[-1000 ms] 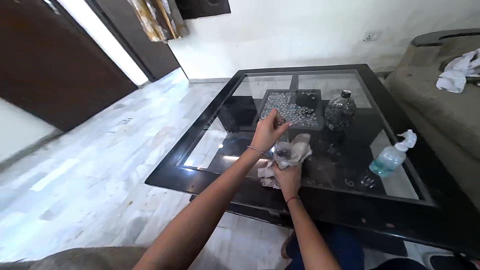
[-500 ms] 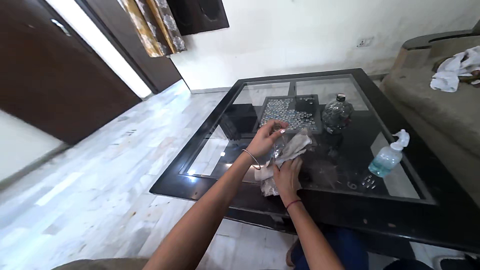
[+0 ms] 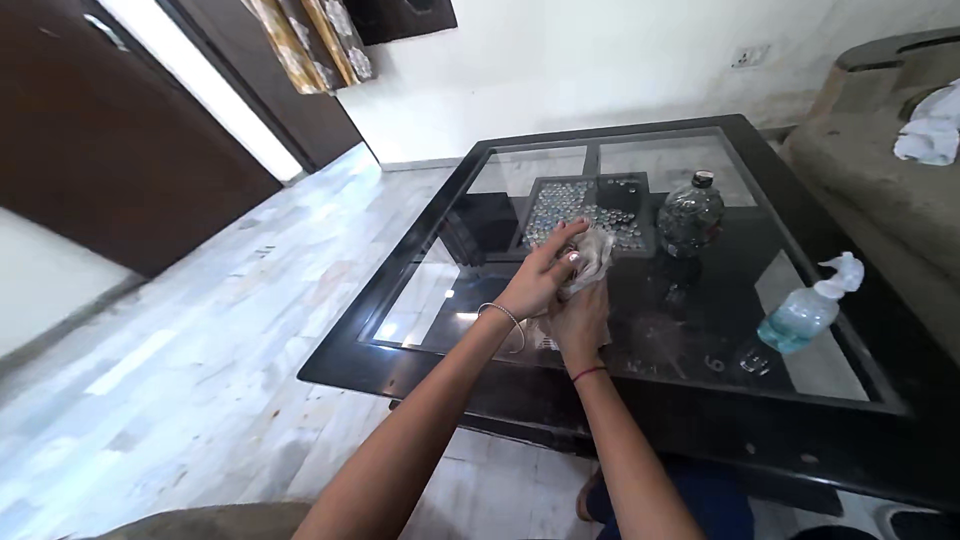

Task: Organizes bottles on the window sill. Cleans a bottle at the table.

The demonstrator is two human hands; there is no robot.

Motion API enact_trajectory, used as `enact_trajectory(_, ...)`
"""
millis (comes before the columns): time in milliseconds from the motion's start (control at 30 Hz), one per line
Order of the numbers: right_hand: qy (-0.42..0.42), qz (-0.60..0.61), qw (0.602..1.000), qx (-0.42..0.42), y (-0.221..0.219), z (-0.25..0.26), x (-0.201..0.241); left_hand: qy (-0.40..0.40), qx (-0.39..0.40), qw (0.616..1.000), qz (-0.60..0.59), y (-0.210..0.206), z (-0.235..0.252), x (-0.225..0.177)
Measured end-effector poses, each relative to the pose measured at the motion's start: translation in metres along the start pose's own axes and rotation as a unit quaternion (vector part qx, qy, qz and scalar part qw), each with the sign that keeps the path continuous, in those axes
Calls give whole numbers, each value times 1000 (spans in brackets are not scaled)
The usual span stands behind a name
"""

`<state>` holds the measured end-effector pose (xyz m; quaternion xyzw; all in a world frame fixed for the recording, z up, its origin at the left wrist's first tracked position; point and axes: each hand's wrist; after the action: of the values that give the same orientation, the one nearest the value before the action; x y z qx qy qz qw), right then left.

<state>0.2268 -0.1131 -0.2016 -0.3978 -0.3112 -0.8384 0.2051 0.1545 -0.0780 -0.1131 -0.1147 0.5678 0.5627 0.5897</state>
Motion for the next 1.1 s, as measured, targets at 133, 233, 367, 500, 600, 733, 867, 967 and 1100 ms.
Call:
enact_trajectory(133,-65,-12,997,49,4,-14,-13,8,-47,996,-79,-13,-2,2)
enact_trajectory(233,-74,6,997,35,0,-20,-21,10,-127,981,-145,-28,1,5)
enact_trajectory(367,-95,-10,992,77,4,-27,-28,79,-220,962,-144,-42,8,-9)
enact_trajectory(500,-121,-50,981,142,10,-28,-28,99,-310,938,-116,-57,21,-9)
enact_trajectory(600,-128,-65,977,157,11,-27,-26,90,-353,927,-96,-61,26,-6)
enact_trajectory(733,-121,-47,979,157,21,-31,-25,133,-353,915,-144,-44,19,-13)
enact_trajectory(867,-79,6,982,173,41,-32,-27,118,-356,899,-225,-18,7,-37)
enact_trajectory(967,-47,49,980,188,55,-24,-30,57,-308,913,-263,8,3,-58)
enact_trajectory(1100,-51,143,971,184,64,-18,-32,-8,-245,924,-292,37,4,-74)
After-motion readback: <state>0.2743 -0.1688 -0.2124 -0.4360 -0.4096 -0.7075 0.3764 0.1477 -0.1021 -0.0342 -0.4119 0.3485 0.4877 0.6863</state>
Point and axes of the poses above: each hand's wrist, its own z-axis towards the middle knuckle, its own y-axis out of the back of the hand, x = y × z, and after that the axes turned 3 degrees about -x, right-handed
